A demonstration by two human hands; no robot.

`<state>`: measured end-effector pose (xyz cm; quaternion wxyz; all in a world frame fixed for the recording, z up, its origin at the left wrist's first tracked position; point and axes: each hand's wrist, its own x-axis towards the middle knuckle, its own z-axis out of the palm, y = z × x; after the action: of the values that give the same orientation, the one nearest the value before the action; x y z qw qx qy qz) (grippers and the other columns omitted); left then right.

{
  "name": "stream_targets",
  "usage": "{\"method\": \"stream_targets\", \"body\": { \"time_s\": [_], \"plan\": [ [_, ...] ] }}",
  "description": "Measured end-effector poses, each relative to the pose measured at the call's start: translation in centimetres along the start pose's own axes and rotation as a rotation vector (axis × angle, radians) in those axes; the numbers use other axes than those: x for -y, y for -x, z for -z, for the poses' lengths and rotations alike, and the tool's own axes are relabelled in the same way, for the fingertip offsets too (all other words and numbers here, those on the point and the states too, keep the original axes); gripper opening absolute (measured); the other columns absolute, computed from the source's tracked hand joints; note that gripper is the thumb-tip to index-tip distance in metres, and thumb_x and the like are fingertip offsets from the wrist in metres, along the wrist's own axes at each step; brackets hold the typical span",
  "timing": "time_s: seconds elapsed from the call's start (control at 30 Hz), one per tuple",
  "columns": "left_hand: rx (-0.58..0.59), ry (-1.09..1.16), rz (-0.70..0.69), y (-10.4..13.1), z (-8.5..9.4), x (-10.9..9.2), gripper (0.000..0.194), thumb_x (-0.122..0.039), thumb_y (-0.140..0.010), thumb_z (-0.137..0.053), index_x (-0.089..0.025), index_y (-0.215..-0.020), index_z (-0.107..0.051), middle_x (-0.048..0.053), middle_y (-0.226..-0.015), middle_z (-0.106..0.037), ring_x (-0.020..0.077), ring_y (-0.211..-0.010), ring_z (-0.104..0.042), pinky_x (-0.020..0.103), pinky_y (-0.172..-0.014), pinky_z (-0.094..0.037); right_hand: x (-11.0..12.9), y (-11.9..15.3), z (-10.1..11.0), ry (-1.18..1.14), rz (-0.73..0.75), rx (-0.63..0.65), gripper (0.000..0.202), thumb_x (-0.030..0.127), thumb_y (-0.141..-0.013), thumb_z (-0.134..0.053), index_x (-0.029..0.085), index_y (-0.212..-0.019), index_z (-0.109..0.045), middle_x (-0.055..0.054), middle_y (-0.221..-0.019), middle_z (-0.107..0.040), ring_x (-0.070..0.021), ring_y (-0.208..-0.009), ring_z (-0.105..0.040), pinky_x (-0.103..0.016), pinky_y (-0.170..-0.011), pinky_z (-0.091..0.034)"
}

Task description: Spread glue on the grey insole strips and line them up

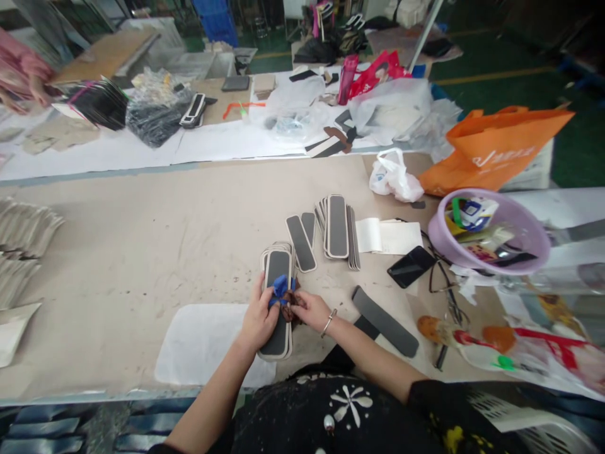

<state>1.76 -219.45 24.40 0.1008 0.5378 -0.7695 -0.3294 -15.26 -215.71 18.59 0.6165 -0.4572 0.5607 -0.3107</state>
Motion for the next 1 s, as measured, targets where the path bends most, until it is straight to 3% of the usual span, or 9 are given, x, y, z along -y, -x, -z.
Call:
{"method": "stream_targets", "body": {
  "time_s": [0.03, 0.13, 0.27, 0.43, 0.53, 0.6, 0.7, 0.83, 1.0],
  "plan": [
    [0.0, -0.004, 0.0, 0.0, 0.0, 0.0, 0.032, -0.021, -0.089, -0.041, -0.019, -0.12, -0.049, 0.01, -0.154, -0.013, 0.0239, -0.142, -0.017, 0.046, -0.117, -0.023, 0.3, 0.0, 0.2, 0.022, 0.008, -0.023, 0.009, 0.023, -0.079, -0.057, 0.016, -0.078, -0.062, 0.005, -0.052, -0.049, -0.0091, -0.051, -0.046, -0.02, -0.052, -0.035],
    [-0.009, 0.007, 0.014, 0.2, -0.2, 0.1, 0.03, -0.023, -0.09, -0.04, -0.02, -0.119, -0.048, 0.009, -0.154, -0.012, 0.0226, -0.142, -0.017, 0.045, -0.117, -0.022, 1.3, -0.1, 1.6, 0.058, 0.05, -0.059, 0.028, 0.032, -0.085, -0.051, 0.017, -0.063, -0.059, 0.002, -0.055, -0.052, -0.0112, -0.058, -0.05, -0.022, -0.057, -0.037],
    [-0.067, 0.081, 0.013, 0.6, -0.8, 0.8, 0.028, -0.025, -0.09, -0.042, -0.019, -0.118, -0.046, 0.011, -0.154, -0.014, 0.023, -0.143, -0.016, 0.046, -0.117, -0.019, 1.5, -0.4, 3.1, 0.046, 0.095, -0.105, 0.022, 0.028, -0.085, -0.049, 0.018, -0.074, -0.065, -0.001, -0.071, -0.06, -0.0136, -0.073, -0.056, -0.025, -0.07, -0.043],
    [-0.115, 0.205, 0.089, 1.1, -1.8, 2.1, 0.059, -0.032, -0.091, -0.045, -0.02, -0.144, -0.021, 0.012, -0.155, -0.009, 0.0242, -0.144, -0.008, 0.05, -0.118, -0.012, 0.4, -0.7, 1.9, -0.013, 0.089, -0.138, 0.027, 0.026, -0.078, -0.057, 0.017, -0.103, -0.062, -0.006, -0.099, -0.064, -0.014, -0.084, -0.059, -0.028, -0.078, -0.048],
    [-0.076, 0.248, 0.129, 1.3, -2.0, 2.5, 0.066, -0.036, -0.092, -0.043, -0.024, -0.148, -0.011, 0.008, -0.157, -0.007, 0.0221, -0.144, -0.007, 0.045, -0.119, -0.01, 0.2, -0.3, 0.5, -0.021, 0.078, -0.078, 0.015, 0.028, -0.076, -0.06, 0.017, -0.086, -0.062, -0.001, -0.077, -0.062, -0.0119, -0.067, -0.056, -0.024, -0.064, -0.046],
    [-0.072, 0.252, 0.14, 1.3, -1.9, 2.3, 0.065, -0.037, -0.092, -0.043, -0.025, -0.148, -0.012, 0.007, -0.157, -0.007, 0.0217, -0.144, -0.007, 0.043, -0.119, -0.011, 0.3, -0.2, 0.0, -0.024, 0.07, -0.062, 0.014, 0.03, -0.078, -0.057, 0.017, -0.073, -0.059, 0.003, -0.062, -0.055, -0.0107, -0.057, -0.05, -0.022, -0.057, -0.041],
    [-0.068, 0.228, 0.126, 1.3, -1.5, 1.9, 0.06, -0.035, -0.092, -0.042, -0.027, -0.147, -0.019, 0.004, -0.157, -0.004, 0.022, -0.144, -0.006, 0.044, -0.119, -0.011, 0.4, -0.5, 0.2, -0.026, 0.076, -0.104, 0.019, 0.031, -0.083, -0.049, 0.018, -0.075, -0.06, 0.0, -0.071, -0.058, -0.0129, -0.069, -0.053, -0.025, -0.067, -0.042],
    [0.013, 0.184, 0.12, 1.2, -0.9, 1.8, 0.047, -0.033, -0.094, -0.037, -0.03, -0.141, -0.037, -0.001, -0.157, 0.005, 0.0229, -0.144, -0.003, 0.043, -0.119, -0.011, 0.6, -1.7, 2.3, -0.017, 0.099, -0.092, 0.017, 0.027, -0.08, -0.051, 0.018, -0.079, -0.066, -0.002, -0.076, -0.06, -0.0149, -0.075, -0.053, -0.028, -0.073, -0.041],
    [0.04, 0.151, 0.133, 1.2, -0.5, 1.7, 0.045, -0.035, -0.094, -0.037, -0.03, -0.139, -0.041, -0.001, -0.157, 0.004, 0.0235, -0.144, -0.005, 0.041, -0.119, -0.012, 2.4, -2.5, 4.5, -0.079, 0.088, -0.068, 0.017, 0.03, -0.076, -0.058, 0.018, -0.063, -0.058, 0.0, -0.07, -0.053, -0.0147, -0.075, -0.05, -0.028, -0.075, -0.039]
  ]
}}
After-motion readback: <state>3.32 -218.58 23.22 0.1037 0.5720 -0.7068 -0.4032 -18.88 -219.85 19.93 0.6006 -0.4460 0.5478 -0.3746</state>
